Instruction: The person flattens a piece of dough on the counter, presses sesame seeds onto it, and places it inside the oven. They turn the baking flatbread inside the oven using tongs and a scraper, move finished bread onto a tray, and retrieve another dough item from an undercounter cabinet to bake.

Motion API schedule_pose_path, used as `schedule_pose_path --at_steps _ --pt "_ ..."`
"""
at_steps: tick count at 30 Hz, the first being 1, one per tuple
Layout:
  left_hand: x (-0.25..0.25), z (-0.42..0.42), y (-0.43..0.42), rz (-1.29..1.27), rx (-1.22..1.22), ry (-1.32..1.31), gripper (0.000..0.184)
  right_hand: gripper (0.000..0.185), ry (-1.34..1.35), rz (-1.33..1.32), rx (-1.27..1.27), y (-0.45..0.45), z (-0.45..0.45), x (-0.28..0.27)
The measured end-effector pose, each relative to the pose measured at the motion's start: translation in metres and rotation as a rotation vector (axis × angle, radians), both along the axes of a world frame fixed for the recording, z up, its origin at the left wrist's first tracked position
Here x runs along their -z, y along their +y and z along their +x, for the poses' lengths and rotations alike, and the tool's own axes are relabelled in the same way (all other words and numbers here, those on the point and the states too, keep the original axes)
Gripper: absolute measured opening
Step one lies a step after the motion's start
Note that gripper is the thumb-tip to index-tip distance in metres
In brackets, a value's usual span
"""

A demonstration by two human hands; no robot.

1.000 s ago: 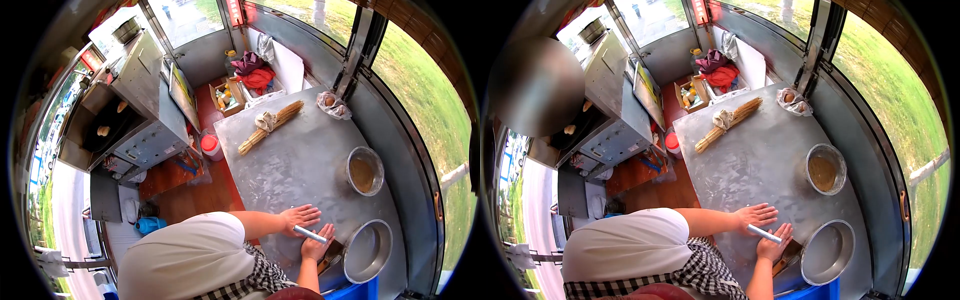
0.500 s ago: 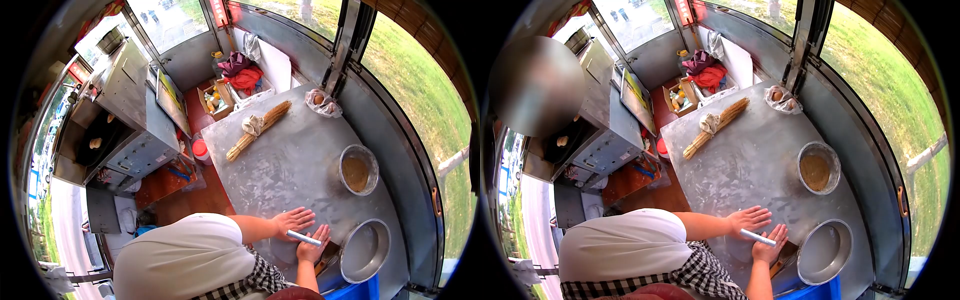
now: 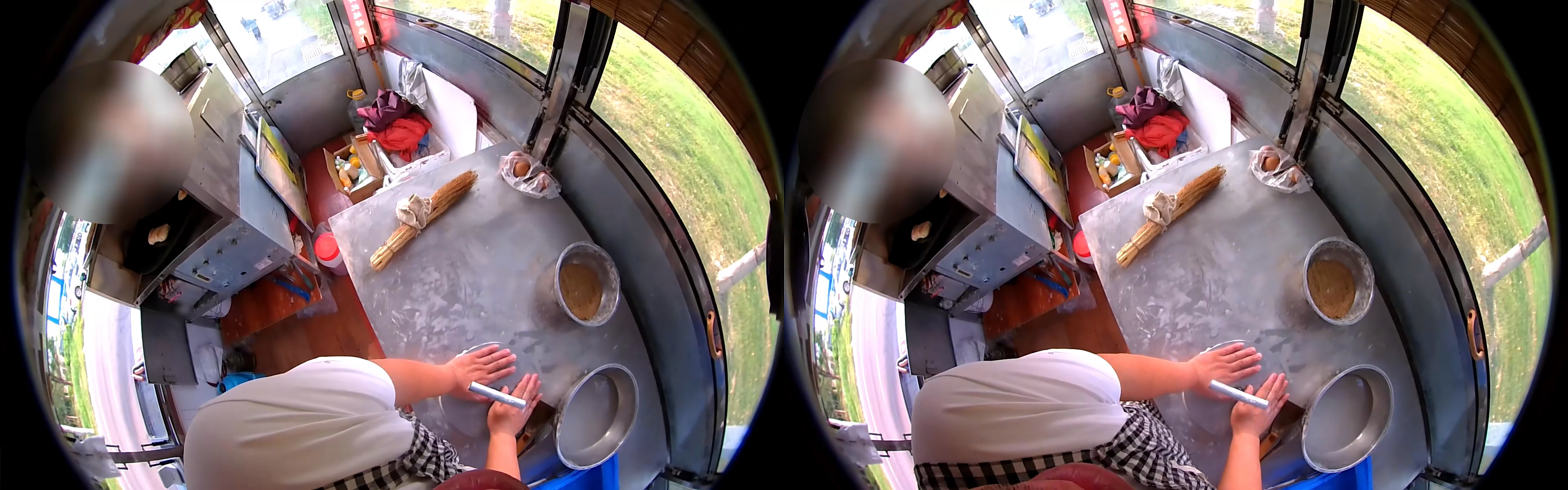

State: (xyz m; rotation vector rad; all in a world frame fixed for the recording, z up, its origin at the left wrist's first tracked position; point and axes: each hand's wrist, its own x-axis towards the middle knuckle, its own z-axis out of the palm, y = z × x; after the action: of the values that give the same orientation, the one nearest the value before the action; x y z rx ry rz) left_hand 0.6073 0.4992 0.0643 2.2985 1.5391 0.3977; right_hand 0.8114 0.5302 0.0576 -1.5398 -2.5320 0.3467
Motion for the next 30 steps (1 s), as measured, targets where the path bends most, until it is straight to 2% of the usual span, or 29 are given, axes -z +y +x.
schedule_pose_path --at_steps 10,14,18,22,30 --pt "-0.009 0.002 0.003 -0.001 -0.018 0.050 0.083 0.070 0.009 0.035 0.001 0.001 -0.002 -0.001" --pt "0.003 0.006 0.003 0.027 -0.035 0.051 0.084 0.069 0.049 0.027 0.001 0.003 0.001 0.004" --pt "0.003 0.007 0.005 0.030 -0.055 0.033 0.087 0.064 0.007 -0.020 0.086 0.001 0.001 -0.004" --pt "0.008 0.013 0.009 0.031 -0.044 0.178 0.086 0.066 0.002 0.061 0.073 -0.004 0.010 0.008" --pt "0.000 0.016 0.007 0.024 -0.042 0.217 0.082 0.068 0.000 0.074 0.064 -0.009 0.015 0.017"
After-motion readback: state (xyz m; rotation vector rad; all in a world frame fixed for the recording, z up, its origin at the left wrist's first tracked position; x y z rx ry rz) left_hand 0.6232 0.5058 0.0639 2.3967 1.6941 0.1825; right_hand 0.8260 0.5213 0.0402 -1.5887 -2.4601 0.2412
